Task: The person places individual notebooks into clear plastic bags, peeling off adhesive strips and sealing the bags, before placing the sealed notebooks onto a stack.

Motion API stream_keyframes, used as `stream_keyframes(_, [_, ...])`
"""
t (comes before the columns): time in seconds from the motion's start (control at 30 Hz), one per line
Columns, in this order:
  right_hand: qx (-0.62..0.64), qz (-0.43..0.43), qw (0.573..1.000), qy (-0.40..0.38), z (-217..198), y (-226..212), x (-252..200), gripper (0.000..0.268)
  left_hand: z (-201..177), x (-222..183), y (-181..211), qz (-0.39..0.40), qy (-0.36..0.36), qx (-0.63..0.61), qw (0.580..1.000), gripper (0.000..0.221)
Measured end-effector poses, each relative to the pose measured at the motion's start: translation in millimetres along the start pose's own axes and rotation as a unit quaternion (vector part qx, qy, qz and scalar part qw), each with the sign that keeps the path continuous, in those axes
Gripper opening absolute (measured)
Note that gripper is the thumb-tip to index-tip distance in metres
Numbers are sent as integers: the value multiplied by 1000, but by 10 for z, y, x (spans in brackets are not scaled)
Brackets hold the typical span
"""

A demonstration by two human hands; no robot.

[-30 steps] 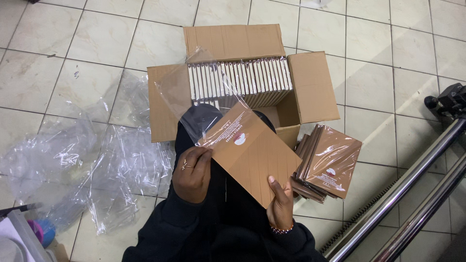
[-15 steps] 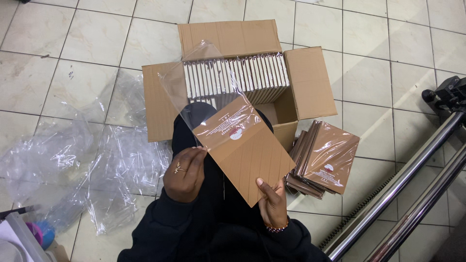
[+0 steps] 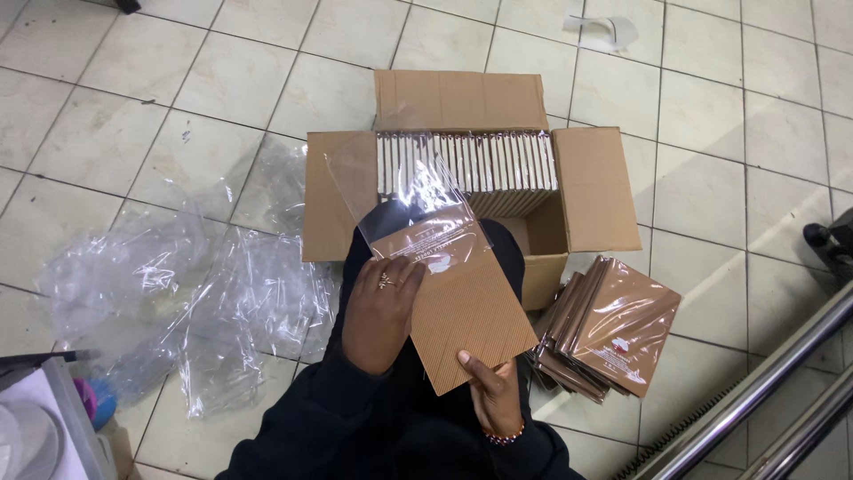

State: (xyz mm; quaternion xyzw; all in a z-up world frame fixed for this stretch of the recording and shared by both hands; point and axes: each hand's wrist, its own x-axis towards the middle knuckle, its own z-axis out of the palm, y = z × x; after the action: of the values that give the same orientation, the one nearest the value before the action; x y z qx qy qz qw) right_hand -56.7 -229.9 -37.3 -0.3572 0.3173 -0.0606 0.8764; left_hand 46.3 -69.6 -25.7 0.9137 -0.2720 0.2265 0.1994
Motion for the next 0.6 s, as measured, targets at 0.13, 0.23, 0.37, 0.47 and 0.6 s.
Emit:
stream_keyframes(0.13, [-37, -3, 999, -14, 33, 8, 17, 84, 144, -23, -32, 6, -40, 87, 995, 37])
stream_keyframes(0.23, [-61, -6, 998, -19, 99, -19, 1, 79, 296, -2, -89, 9, -5, 98, 995, 29])
stream_keyframes(0.37, [-108, -21, 994, -20, -93, 150, 93, 68, 389, 33, -72, 4, 67, 134, 989, 7])
stream_keyframes(0.47, [-140, -21, 990, -26, -53, 110, 97, 69, 449, 7, -77, 8, 77, 87, 993, 14])
stream_keyframes(0.6, [-128, -23, 990, -59, -237, 193, 174, 42, 367, 46, -42, 14, 100, 96, 990, 11])
